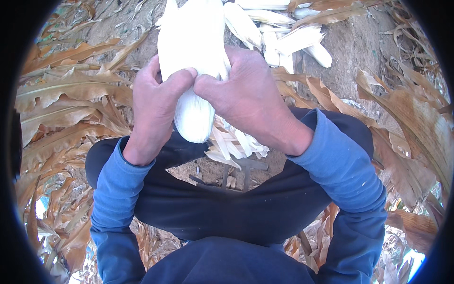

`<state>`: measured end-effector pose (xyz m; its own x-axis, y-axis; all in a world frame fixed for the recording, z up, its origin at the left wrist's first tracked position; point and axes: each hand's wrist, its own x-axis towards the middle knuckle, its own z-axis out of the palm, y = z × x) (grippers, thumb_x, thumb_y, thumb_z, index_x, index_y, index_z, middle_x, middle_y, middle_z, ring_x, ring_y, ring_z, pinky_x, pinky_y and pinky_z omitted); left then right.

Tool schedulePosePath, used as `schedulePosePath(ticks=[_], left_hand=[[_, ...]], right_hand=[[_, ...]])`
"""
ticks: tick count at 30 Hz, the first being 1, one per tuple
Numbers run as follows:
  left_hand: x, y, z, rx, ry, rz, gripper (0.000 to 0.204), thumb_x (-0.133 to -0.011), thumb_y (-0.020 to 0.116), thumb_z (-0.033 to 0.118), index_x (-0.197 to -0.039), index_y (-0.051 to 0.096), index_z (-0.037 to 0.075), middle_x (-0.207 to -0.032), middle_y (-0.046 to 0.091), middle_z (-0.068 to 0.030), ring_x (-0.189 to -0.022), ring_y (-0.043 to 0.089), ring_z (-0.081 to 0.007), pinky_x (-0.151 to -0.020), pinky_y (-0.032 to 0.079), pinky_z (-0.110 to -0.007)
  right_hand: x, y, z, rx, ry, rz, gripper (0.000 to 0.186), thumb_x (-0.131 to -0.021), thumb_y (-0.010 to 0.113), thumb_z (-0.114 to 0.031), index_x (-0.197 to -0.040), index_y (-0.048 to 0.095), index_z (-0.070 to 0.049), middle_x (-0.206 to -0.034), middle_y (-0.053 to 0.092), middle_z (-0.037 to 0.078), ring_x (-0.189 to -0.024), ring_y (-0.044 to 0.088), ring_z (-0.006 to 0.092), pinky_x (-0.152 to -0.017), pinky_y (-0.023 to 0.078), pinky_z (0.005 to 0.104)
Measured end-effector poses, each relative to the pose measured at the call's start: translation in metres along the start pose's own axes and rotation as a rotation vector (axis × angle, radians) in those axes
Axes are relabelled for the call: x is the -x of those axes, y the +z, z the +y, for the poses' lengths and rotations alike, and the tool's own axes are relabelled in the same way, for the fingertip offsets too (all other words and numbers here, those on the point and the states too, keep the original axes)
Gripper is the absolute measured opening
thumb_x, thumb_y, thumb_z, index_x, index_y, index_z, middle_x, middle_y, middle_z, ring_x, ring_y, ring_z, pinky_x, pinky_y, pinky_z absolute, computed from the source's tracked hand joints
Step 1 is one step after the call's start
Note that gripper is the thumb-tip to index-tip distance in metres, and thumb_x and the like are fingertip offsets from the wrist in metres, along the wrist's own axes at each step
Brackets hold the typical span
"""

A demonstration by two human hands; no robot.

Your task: The person shucks corn cobs by hand, peeling back the husks and removing the silk to reveal the kernels. The person handles multiple corn cobs one at a time, discarding the husks and silk onto the ground.

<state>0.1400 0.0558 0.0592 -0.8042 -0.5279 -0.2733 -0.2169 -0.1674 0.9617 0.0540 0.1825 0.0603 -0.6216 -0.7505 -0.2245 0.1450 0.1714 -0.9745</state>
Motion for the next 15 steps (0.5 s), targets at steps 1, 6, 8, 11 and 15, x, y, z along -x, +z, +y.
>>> schedulePosePath(ticks=[1,6,8,11,15], left_hand=[[0.001,0.002,0.002,-0.048,0.009,0.024,0.042,-0.076,0.066,0.009,-0.11,0.052,-0.011,-0.094,0.064,-0.0143,-0.077,0.064,-0.0148,-0.065,0.054,-0.025],[0.006,0.004,0.005,-0.1,0.11,0.105,0.041,-0.078,0.066,0.012,-0.109,0.053,-0.011,-0.095,0.064,-0.0132,-0.081,0.064,-0.014,-0.069,0.053,-0.025],[0.004,-0.005,0.006,0.054,0.023,0.06,0.04,-0.08,0.066,0.013,-0.109,0.053,-0.011,-0.096,0.064,-0.0132,-0.082,0.063,-0.014,-0.07,0.053,-0.025],[-0.007,-0.019,0.001,0.274,-0.027,0.088,0.037,-0.089,0.057,0.023,-0.111,0.054,-0.007,-0.097,0.065,-0.0147,-0.081,0.066,-0.0204,-0.073,0.055,-0.03],[-0.024,-0.041,0.005,0.622,-0.089,0.136,0.034,-0.094,0.051,0.027,-0.113,0.052,-0.001,-0.098,0.063,-0.0149,-0.086,0.065,-0.0263,-0.078,0.057,-0.036]], right_hand=[[0.0,0.001,0.002,0.026,-0.009,0.021,0.028,-0.082,0.059,-0.009,-0.102,0.062,0.01,-0.081,0.067,0.011,-0.07,0.063,0.0136,-0.064,0.052,0.0283],[-0.001,0.002,0.002,0.056,0.059,0.109,0.026,-0.081,0.058,-0.008,-0.1,0.062,0.009,-0.082,0.067,0.012,-0.068,0.063,0.0146,-0.061,0.051,0.029],[-0.007,-0.003,0.009,0.139,0.068,0.187,0.025,-0.083,0.058,-0.008,-0.1,0.06,0.01,-0.082,0.066,0.013,-0.065,0.062,0.0153,-0.059,0.051,0.0287],[-0.014,-0.008,0.027,-0.068,0.115,0.295,0.023,-0.088,0.056,-0.009,-0.1,0.058,0.01,-0.079,0.064,0.012,-0.062,0.061,0.0162,-0.056,0.05,0.028],[-0.014,-0.01,0.023,-0.334,0.194,0.277,0.026,-0.098,0.052,-0.016,-0.111,0.052,0.006,-0.089,0.062,0.01,-0.074,0.063,0.015,-0.066,0.054,0.0292]])
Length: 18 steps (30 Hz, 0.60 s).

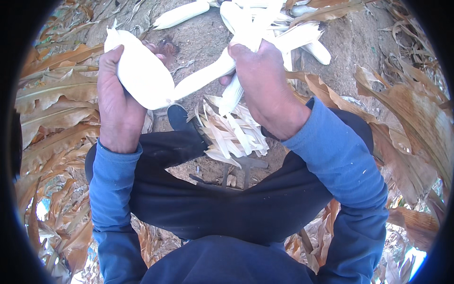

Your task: The person shucks corn cobs by hand, peeling back the husks and removing the silk to reveal the kernels. The person handles multiple corn cobs one at a time, discarding the husks and silk onto the ground.

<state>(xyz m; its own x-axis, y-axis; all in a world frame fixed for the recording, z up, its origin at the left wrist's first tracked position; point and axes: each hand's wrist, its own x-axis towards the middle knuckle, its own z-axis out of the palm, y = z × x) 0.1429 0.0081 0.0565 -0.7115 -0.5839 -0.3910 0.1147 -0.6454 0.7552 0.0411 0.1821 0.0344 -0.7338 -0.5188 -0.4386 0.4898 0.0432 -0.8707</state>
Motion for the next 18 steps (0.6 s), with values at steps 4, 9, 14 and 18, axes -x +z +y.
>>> schedulePosePath(ticks=[4,9,14,18], left_hand=[[-0.004,-0.003,-0.004,-0.089,-0.016,0.101,0.033,-0.095,0.05,0.029,-0.11,0.051,0.0,-0.096,0.062,-0.014,-0.088,0.063,-0.0251,-0.084,0.055,-0.037],[-0.004,-0.003,-0.026,-0.09,0.006,0.047,0.036,-0.096,0.05,0.027,-0.112,0.052,-0.005,-0.093,0.065,-0.0168,-0.084,0.066,-0.0232,-0.075,0.056,-0.036],[-0.003,0.003,-0.034,-0.113,-0.096,-0.012,0.038,-0.097,0.046,0.032,-0.104,0.055,-0.004,-0.087,0.065,-0.0144,-0.075,0.065,-0.0198,-0.068,0.054,-0.033],[0.002,0.009,-0.034,-0.055,-0.253,-0.143,0.039,-0.096,0.045,0.036,-0.1,0.056,-0.001,-0.082,0.063,-0.0113,-0.071,0.063,-0.017,-0.064,0.053,-0.029]], right_hand=[[-0.001,0.006,-0.001,-0.229,-0.132,-0.117,0.033,-0.102,0.048,-0.026,-0.118,0.05,0.002,-0.103,0.062,0.012,-0.086,0.066,0.0197,-0.083,0.057,0.0357],[0.011,0.01,-0.006,-0.208,-0.253,-0.43,0.038,-0.104,0.04,-0.033,-0.117,0.051,0.002,-0.096,0.064,0.012,-0.093,0.065,0.0207,-0.084,0.054,0.0357],[0.018,0.015,-0.003,-0.336,-0.187,-0.474,0.032,-0.106,0.036,-0.033,-0.101,0.049,-0.004,-0.075,0.056,0.003,-0.074,0.059,0.0163,-0.074,0.052,0.0333],[0.017,0.006,-0.004,-0.607,0.173,-0.541,0.028,-0.104,0.038,-0.029,-0.093,0.048,-0.006,-0.063,0.042,-0.005,-0.055,0.045,0.0073,-0.05,0.042,0.0238]])
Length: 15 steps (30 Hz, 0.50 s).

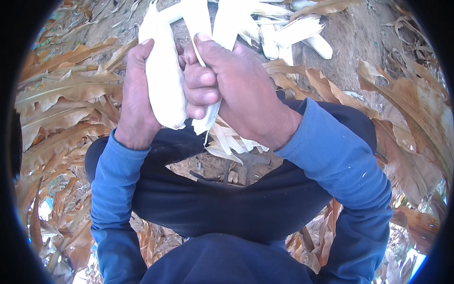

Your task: The person shucks corn cobs by hand, peeling back the husks and removing the silk to reveal the kernels. The person handles multiple corn cobs one at a time, discarding the husks and silk onto the ground.

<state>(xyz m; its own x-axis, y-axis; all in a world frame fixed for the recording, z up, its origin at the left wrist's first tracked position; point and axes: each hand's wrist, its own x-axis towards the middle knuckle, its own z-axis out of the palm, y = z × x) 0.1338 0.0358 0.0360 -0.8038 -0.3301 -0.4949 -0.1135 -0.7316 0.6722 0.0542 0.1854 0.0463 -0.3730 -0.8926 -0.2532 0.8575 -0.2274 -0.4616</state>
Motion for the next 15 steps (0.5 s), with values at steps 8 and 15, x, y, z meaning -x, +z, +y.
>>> schedulePosePath(ticks=[8,15], left_hand=[[0.009,0.006,-0.005,-0.407,0.187,-0.011,0.039,-0.099,0.049,0.035,-0.118,0.051,0.001,-0.102,0.062,-0.0081,-0.087,0.065,-0.0136,-0.075,0.056,-0.028],[0.012,0.011,-0.007,-0.337,0.294,-0.03,0.046,-0.091,0.063,0.025,-0.119,0.043,-0.005,-0.101,0.062,-0.0179,-0.085,0.068,-0.0199,-0.07,0.059,-0.028]], right_hand=[[-0.002,0.003,-0.002,0.285,-0.047,0.233,0.031,-0.1,0.052,-0.038,-0.096,0.052,-0.007,-0.062,0.034,-0.008,-0.051,0.035,0.0016,-0.047,0.036,0.0173],[-0.002,0.001,0.007,0.772,-0.18,0.245,0.036,-0.087,0.069,-0.024,-0.101,0.062,0.008,-0.082,0.065,0.008,-0.07,0.062,0.0096,-0.06,0.051,0.0235]])
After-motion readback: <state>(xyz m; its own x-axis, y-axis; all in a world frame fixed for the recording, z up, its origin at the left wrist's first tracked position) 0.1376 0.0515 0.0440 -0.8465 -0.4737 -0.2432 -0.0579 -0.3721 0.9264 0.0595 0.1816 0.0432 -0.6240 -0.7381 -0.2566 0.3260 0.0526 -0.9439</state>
